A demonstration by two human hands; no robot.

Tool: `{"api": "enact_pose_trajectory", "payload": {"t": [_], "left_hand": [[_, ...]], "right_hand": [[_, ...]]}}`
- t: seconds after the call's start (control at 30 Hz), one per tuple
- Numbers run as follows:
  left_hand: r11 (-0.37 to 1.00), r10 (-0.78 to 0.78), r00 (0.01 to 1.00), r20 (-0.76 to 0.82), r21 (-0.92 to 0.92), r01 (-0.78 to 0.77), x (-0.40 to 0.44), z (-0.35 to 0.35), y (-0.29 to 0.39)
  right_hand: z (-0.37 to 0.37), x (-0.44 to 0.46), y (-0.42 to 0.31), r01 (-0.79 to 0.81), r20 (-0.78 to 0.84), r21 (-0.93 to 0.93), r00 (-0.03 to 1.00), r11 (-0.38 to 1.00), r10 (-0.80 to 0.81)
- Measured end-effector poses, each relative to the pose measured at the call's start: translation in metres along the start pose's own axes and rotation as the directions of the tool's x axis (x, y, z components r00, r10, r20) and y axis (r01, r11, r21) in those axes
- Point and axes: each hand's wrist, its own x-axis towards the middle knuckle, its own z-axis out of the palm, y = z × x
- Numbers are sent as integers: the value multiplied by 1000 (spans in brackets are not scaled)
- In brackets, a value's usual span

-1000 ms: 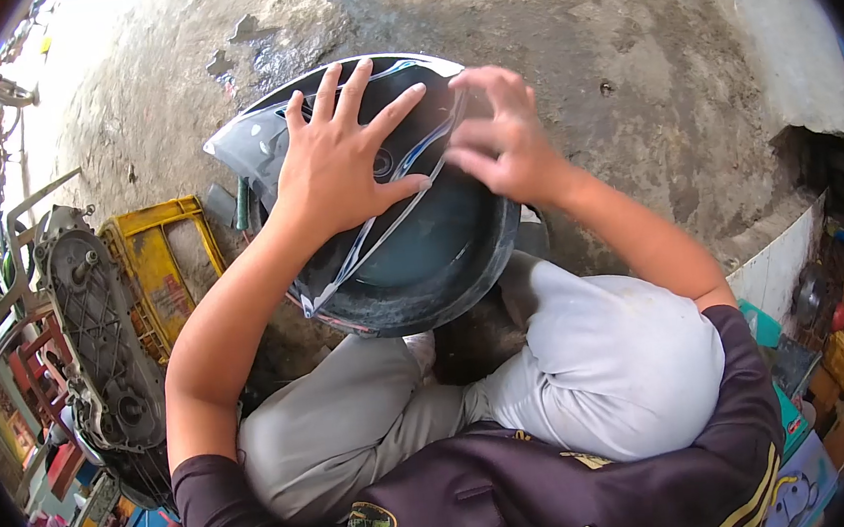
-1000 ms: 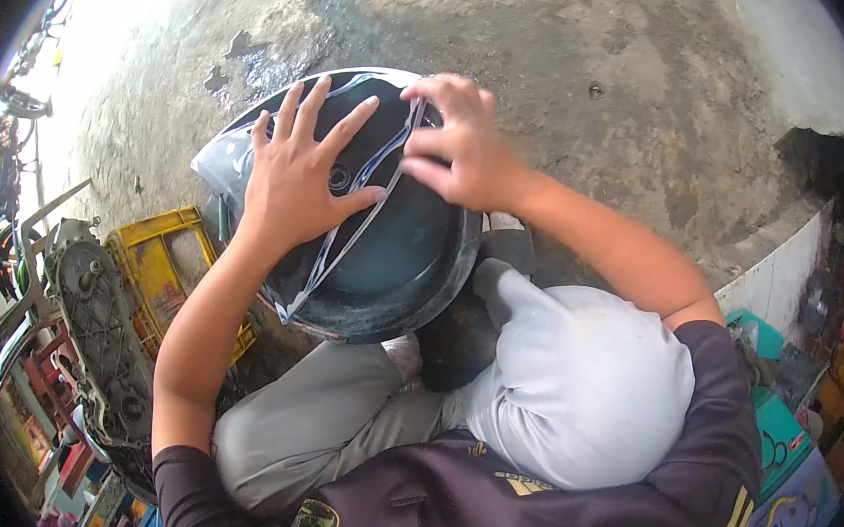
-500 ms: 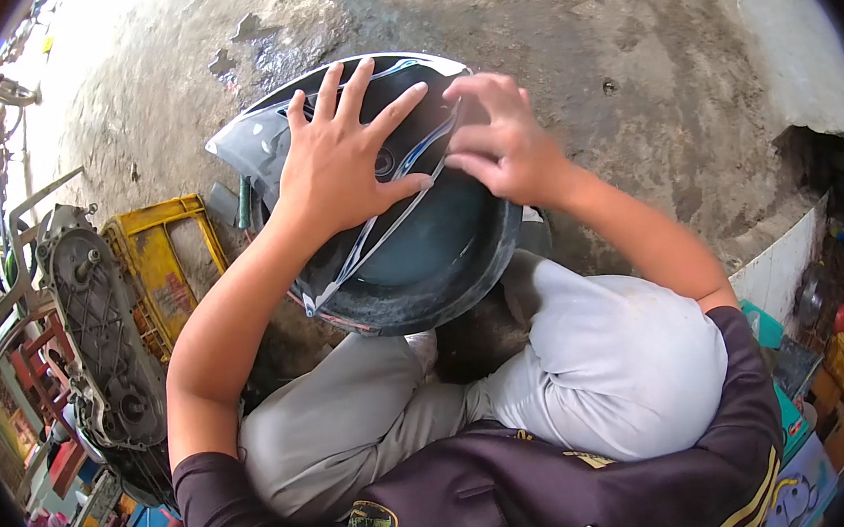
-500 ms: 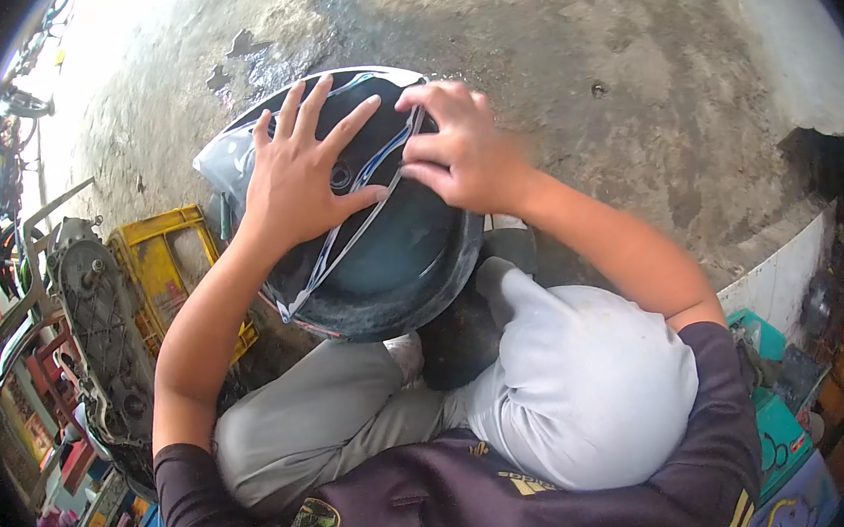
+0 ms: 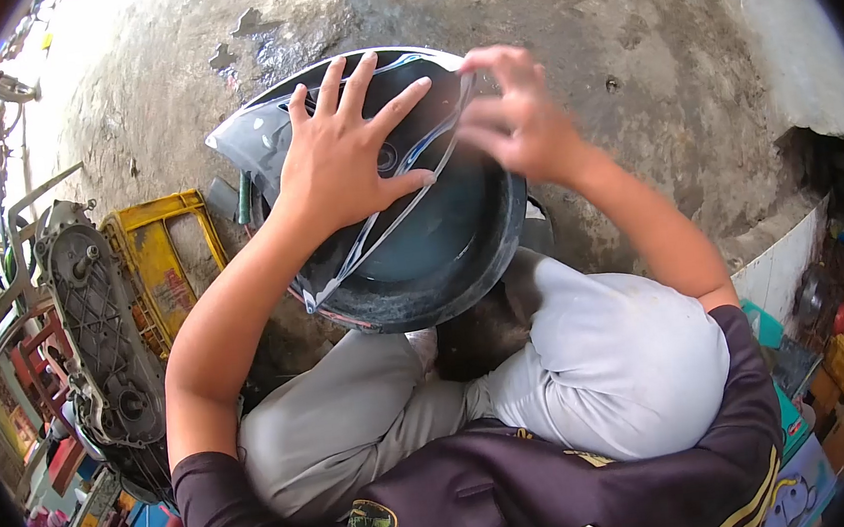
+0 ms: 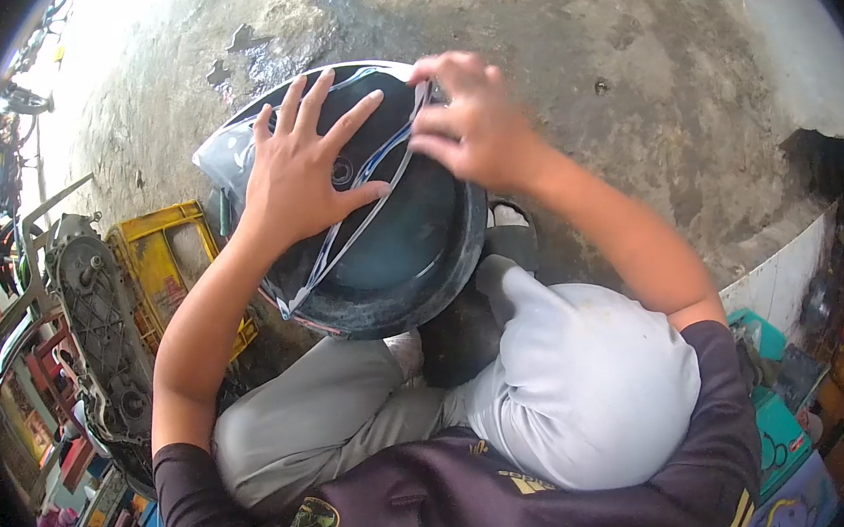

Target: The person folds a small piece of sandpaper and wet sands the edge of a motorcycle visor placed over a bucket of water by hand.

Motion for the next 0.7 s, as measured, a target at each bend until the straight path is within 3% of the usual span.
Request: {"api": "enact_pose_trajectory", "payload": {"t": [0.13, 0.27, 0.4, 0.53, 0.67, 0.7], "left_hand": [[1000, 1, 1000, 5, -3, -1, 1, -1, 1], [1000, 2, 1000, -12, 0, -2, 0, 0, 0], [1000, -1, 1000, -4, -3, 1, 2, 0, 0], [1000, 3, 1000, -1, 0, -3, 0, -1, 0], [1000, 10, 1000, 6, 0, -10, 1, 1, -1], [1000, 8, 1000, 7, -1, -8, 1, -1, -1]], "right_hand": [[1, -2, -16, 101, 59, -68, 994, 993, -97], [-1, -2, 5, -10, -49, -15, 999, 1000, 9], [1, -1, -11, 65, 7, -65, 998, 996, -65], [-8, 10, 11, -5, -50, -43, 999, 999, 3], [-3, 6, -8, 108, 56, -34, 993, 994, -106], [-4, 8, 6, 93, -1, -79, 996, 992, -94]]}}
